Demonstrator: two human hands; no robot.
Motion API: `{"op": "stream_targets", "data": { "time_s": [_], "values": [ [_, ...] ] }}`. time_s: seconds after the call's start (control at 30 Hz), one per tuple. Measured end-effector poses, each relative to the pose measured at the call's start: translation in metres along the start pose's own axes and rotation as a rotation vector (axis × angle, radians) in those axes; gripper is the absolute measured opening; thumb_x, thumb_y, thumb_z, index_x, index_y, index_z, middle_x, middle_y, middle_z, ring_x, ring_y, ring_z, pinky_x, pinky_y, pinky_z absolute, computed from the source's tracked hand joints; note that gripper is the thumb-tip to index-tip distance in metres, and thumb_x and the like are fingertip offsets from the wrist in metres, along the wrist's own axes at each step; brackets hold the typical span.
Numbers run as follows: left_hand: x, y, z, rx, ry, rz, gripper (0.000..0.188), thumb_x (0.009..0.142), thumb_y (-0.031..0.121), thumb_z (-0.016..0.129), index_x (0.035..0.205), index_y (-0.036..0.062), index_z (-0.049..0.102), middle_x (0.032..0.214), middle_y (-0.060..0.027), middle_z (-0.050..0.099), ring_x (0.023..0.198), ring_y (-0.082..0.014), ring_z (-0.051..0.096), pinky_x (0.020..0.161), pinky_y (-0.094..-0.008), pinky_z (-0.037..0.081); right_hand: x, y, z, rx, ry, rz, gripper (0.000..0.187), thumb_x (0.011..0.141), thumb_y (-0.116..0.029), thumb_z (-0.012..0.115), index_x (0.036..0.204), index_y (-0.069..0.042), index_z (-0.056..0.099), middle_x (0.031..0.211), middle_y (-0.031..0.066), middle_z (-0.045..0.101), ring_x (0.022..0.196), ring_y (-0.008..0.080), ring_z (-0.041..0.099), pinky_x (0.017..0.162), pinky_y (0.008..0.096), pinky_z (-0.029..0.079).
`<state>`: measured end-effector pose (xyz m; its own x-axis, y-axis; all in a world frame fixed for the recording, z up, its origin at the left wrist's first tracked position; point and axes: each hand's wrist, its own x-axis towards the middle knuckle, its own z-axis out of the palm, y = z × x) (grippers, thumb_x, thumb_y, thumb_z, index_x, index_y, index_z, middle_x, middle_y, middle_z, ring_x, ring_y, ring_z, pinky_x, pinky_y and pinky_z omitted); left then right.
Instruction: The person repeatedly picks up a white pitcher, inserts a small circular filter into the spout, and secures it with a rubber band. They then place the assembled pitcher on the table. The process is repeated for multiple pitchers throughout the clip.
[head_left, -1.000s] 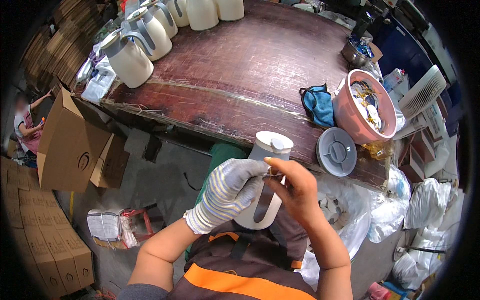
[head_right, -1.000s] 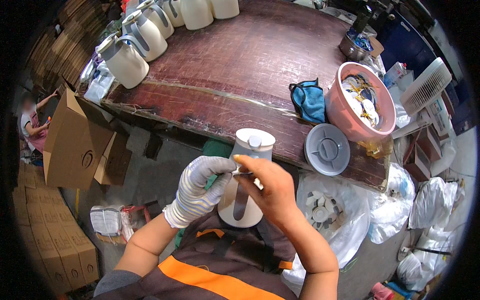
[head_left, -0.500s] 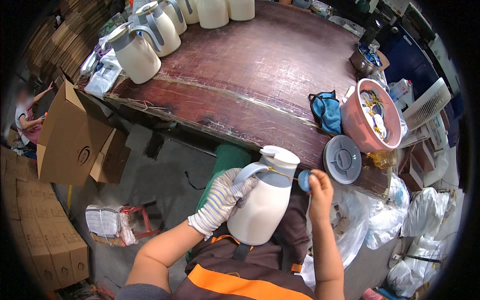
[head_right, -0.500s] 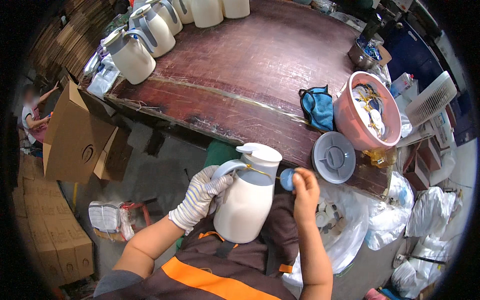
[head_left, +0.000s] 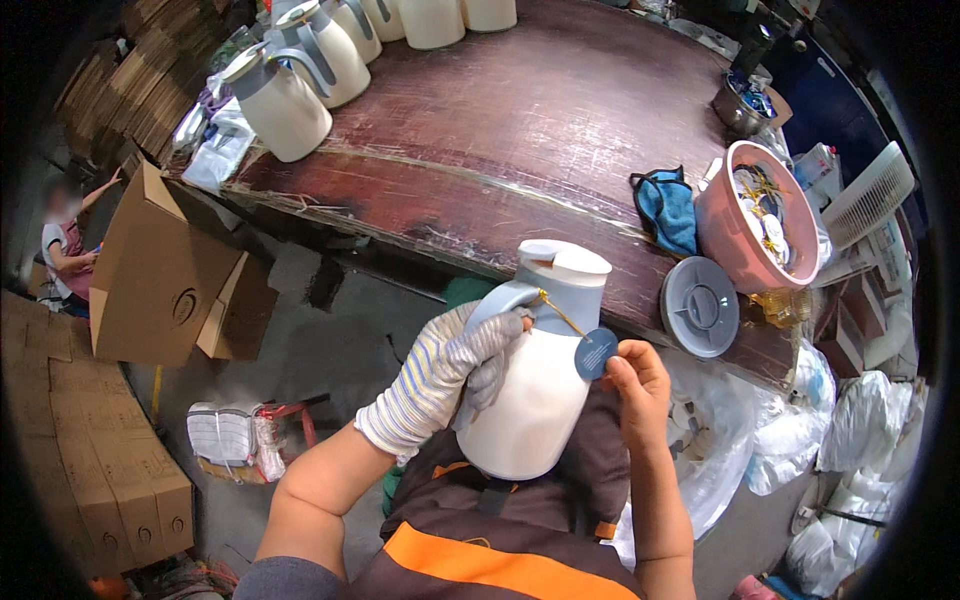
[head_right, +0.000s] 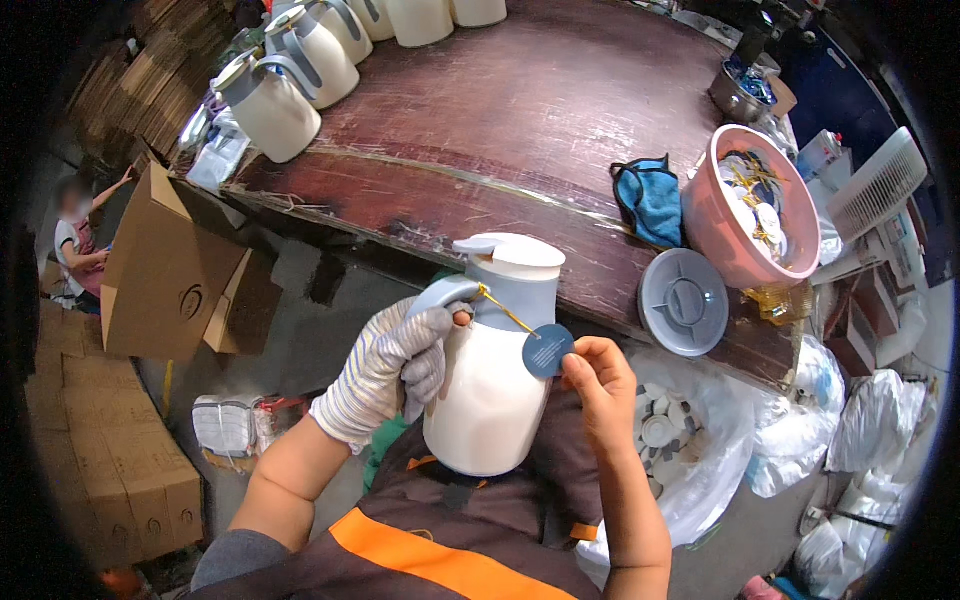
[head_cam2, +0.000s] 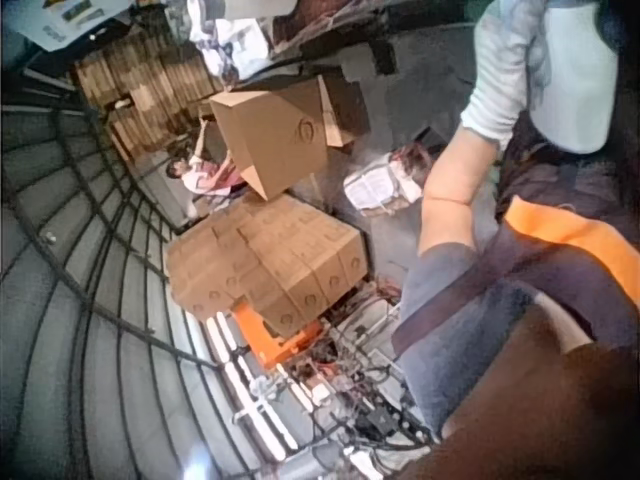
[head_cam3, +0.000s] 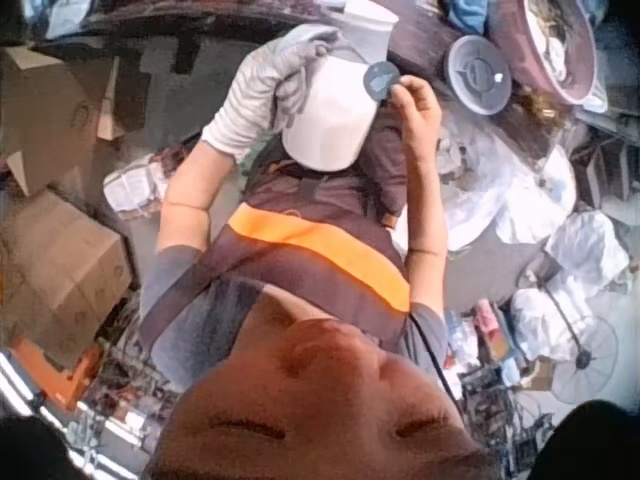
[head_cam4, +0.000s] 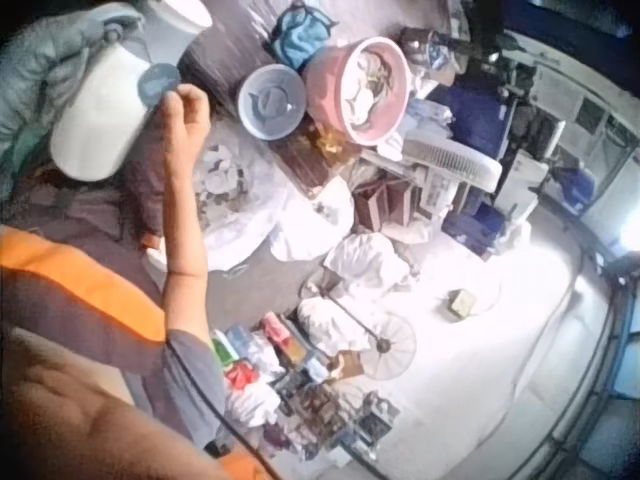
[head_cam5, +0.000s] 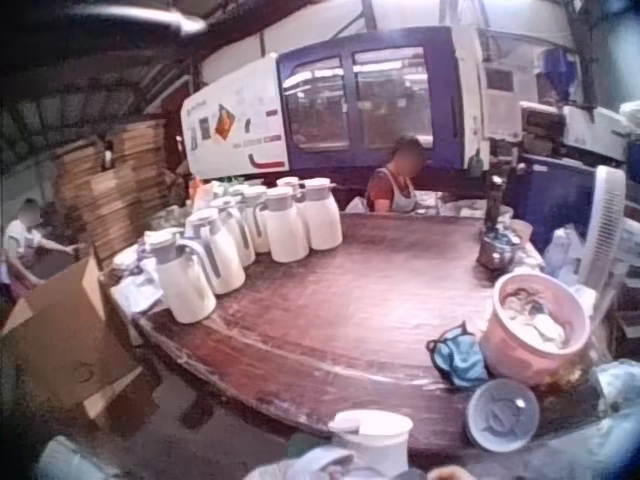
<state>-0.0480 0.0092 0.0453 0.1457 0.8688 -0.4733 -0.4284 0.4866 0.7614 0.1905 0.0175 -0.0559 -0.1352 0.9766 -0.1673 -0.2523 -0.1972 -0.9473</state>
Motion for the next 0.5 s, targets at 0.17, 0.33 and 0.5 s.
{"op": "stream_targets", "data": {
  "time_s": [0.17,0.33,0.5],
  "values": [
    [0.0,0.031,-0.015,-0.076,-0.106,0.145,0.034,0.097,0.04,0.059,0.107,0.0079,0.06,0.048,0.0074,0.032,0.037,-0.0058,0.031,0.038,-0.0227,0.026,0.003,-0.007,0.0,-0.016,-0.024,-0.077,0.017,0.093,-0.012,0.063,0.106,-0.002,0.058,0.091,0.0063,0.066,0.075,0.0093,0.057,0.068,0.0229,0.045],
    [0.009,0.03,-0.032,-0.197,-0.26,0.307,0.04,0.102,0.039,0.047,0.121,0.0068,0.06,0.043,0.0085,0.023,0.034,-0.0075,0.022,0.037,-0.0247,0.025,-0.004,0.023,-0.005,0.101,-0.07,0.089,0.054,0.092,-0.032,0.065,0.136,-0.007,0.046,0.115,0.0078,0.062,0.092,0.0111,0.059,0.072,0.0268,0.047],
    [0.017,0.021,-0.023,0.032,-0.047,0.348,0.04,0.097,0.042,0.057,0.119,0.0087,0.059,0.048,0.0052,0.034,0.037,-0.0076,0.031,0.038,-0.0238,0.029,-0.018,0.027,0.015,0.364,-0.315,0.345,0.086,0.087,-0.058,0.06,0.148,-0.005,0.032,0.144,0.0093,0.046,0.129,0.0204,0.049,0.104,0.0345,0.041]
  ]
}}
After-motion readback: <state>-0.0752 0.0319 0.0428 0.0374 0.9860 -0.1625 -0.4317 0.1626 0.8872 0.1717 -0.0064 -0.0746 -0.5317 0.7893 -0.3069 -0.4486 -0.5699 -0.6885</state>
